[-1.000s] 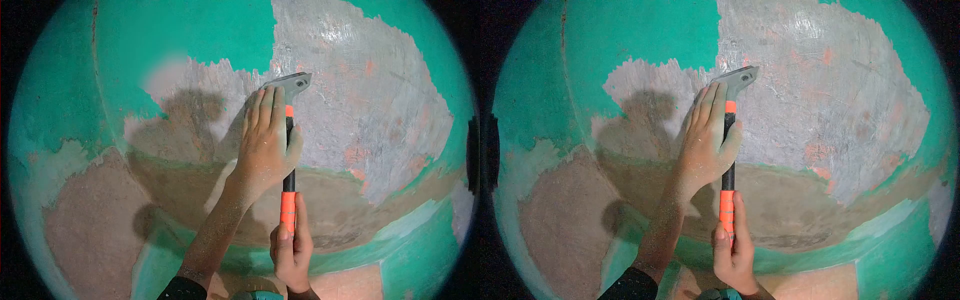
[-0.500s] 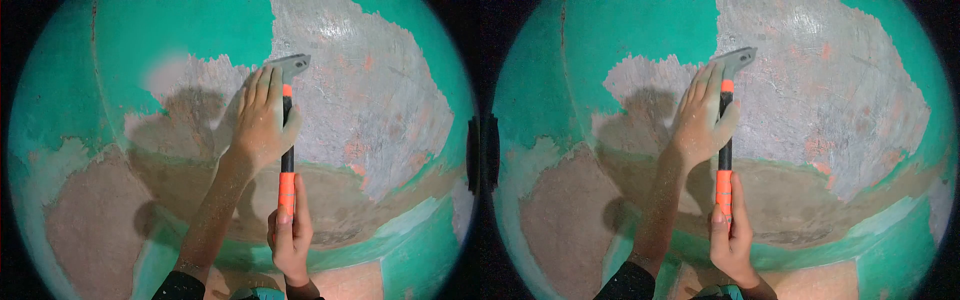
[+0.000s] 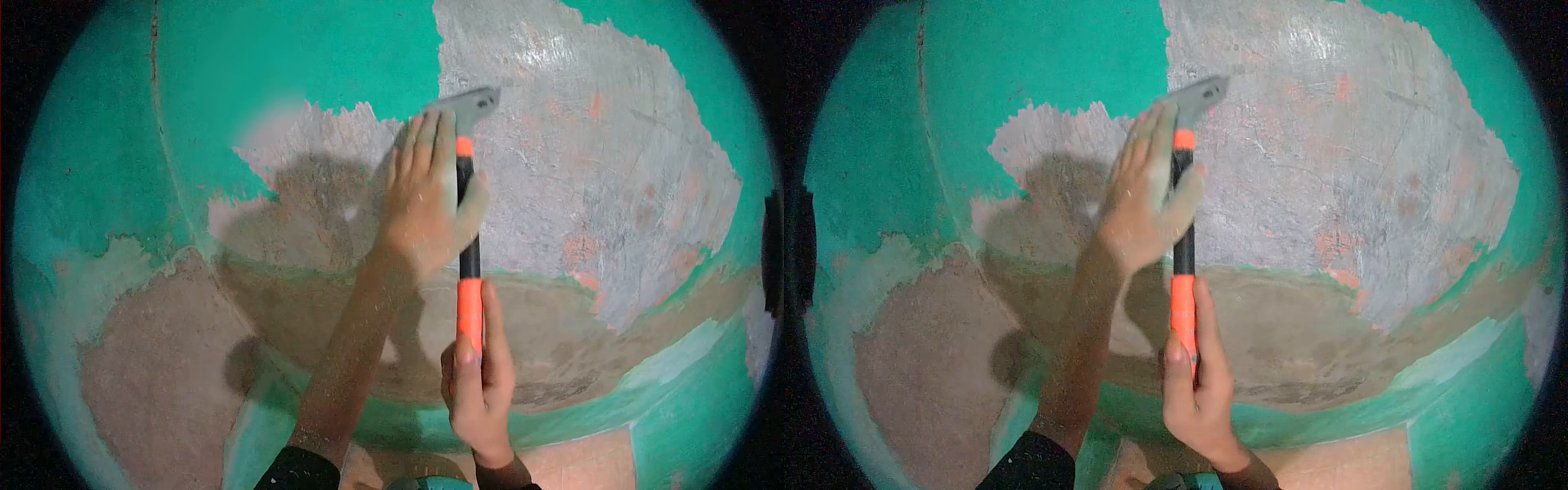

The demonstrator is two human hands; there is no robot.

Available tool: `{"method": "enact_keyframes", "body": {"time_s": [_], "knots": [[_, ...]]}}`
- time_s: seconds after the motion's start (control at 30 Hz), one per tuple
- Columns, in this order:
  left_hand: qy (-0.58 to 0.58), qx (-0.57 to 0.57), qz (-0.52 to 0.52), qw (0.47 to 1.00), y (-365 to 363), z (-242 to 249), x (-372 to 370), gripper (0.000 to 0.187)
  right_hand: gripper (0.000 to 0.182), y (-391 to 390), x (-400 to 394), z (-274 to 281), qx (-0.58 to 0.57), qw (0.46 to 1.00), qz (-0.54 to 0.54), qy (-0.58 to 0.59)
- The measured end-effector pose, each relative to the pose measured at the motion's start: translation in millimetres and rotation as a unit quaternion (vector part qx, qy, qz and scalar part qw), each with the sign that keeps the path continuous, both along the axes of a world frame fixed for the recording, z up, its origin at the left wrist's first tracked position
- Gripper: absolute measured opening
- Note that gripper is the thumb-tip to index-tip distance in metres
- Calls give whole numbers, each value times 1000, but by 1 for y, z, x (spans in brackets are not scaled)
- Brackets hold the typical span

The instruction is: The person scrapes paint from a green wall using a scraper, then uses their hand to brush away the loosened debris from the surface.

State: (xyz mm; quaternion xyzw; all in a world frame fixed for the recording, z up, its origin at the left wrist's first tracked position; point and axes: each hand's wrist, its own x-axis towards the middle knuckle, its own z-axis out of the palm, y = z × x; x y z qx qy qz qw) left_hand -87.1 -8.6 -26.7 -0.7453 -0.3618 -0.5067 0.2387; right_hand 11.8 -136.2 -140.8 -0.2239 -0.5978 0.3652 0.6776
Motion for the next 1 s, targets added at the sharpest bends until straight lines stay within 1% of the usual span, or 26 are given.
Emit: {"method": "enact_keyframes", "body": {"time_s": [0.07,0.17,0.23,0.37,0.4,0.47,0.57,0.6,0.67,0.77,0.8,0.87,0.97,1.0], "knots": [[3,17,-26,1000,6,16,-5,70,55,-1,2,3,-5,1000,6,-8],[9,4,-4,1000,2,1,-3,70,56,-3,1,-2,-11,1000,8,-10],[-1,-16,-6,1000,-5,-5,-1,69,56,-7,0,-8,-21,1000,12,-5],[3,-18,-35,999,-6,8,-5,69,58,-6,-6,-3,-13,1000,10,-4],[8,-17,-22,1000,-7,7,-6,69,58,-6,-7,-5,-10,1000,13,-1],[21,-21,5,1000,-11,-1,-8,70,58,-6,-12,-12,-1,1000,8,0],[16,-9,-23,1000,-8,0,-11,69,58,-3,-19,-13,14,1000,-11,-2],[18,-13,-29,999,-8,4,-11,69,58,-7,-21,-2,15,1000,-13,3],[19,-21,-37,999,-10,13,-13,70,58,-7,-24,-1,12,1000,-16,4],[27,-36,-7,999,-14,-1,-15,68,58,-5,-28,-18,2,1000,-27,-4],[25,-25,-20,999,-11,-2,-14,68,58,-8,-26,-18,2,999,-31,-11],[19,-2,-41,999,-7,1,-15,68,58,-5,-26,-13,14,999,-41,-24],[19,-16,-34,999,-4,15,-16,68,58,2,-31,-5,23,998,-56,-29],[29,-6,-34,999,-5,13,-18,68,58,0,-31,-7,23,998,-58,-27]]}}
